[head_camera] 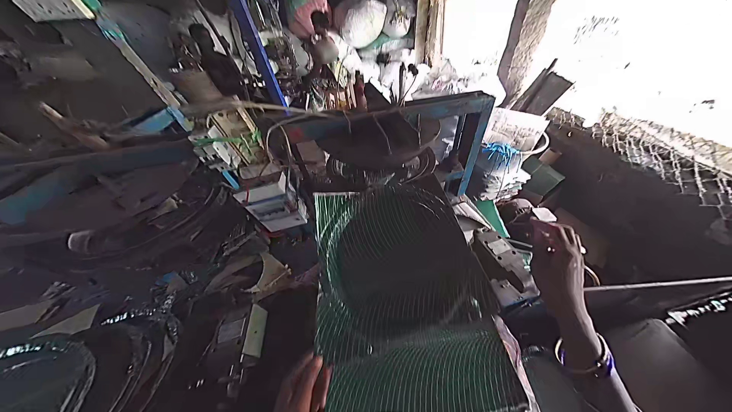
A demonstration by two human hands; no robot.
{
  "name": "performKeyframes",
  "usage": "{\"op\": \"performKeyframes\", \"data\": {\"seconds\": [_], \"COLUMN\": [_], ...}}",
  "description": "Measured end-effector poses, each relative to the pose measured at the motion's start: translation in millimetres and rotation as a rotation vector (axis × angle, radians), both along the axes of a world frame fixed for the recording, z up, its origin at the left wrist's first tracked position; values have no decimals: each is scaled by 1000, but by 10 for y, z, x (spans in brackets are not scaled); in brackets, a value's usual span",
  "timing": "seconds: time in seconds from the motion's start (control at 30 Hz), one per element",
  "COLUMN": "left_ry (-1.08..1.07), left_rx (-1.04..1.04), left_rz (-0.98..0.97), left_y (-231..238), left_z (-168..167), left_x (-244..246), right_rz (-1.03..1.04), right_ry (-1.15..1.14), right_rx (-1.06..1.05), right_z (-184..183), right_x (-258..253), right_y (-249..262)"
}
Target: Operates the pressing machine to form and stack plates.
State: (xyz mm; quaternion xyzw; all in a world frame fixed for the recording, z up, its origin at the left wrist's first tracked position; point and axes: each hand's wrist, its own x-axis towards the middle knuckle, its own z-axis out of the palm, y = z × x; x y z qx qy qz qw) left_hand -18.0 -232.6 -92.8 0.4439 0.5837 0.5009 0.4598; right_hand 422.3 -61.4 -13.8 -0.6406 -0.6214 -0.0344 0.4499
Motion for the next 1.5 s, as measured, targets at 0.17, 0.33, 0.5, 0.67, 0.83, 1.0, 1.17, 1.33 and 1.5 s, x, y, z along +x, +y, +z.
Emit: {"op": "performKeyframes", "data": {"seconds": [0.17, 0.33, 0.5, 0.67, 0.83, 1.0, 1.17, 1.33, 1.5], "left_ry": [217, 432, 564, 796, 781, 453, 662, 958, 133], "left_rx": [-255, -102, 6, -151, 149, 282, 283, 145, 111], "left_rz": [-53, -29, -47, 128, 24, -233, -15, 106, -324], "left_y": [-808, -428, -271, -937, -412, 669, 844, 307, -104], "left_z": [-266, -308, -274, -427, 29, 713, 731, 509, 439], "left_x": [-368, -242, -236, -1038, -557, 502, 145, -966, 273], "right_rz": [364, 514, 412, 361, 632, 811, 650, 350, 266], "right_ry": [-34, -370, -281, -62, 62, 6, 58, 495, 705], "right_rx": [-432, -739, -895, -787, -683, -701, -748, -451, -240], "right_z": [-76, -539, -830, -730, -382, -61, -137, -340, -373], "right_x": [-522, -1301, -1234, -527, -679, -927, -304, 236, -201], "right_y": [-34, 73, 104, -195, -467, -497, -649, -977, -894]}}
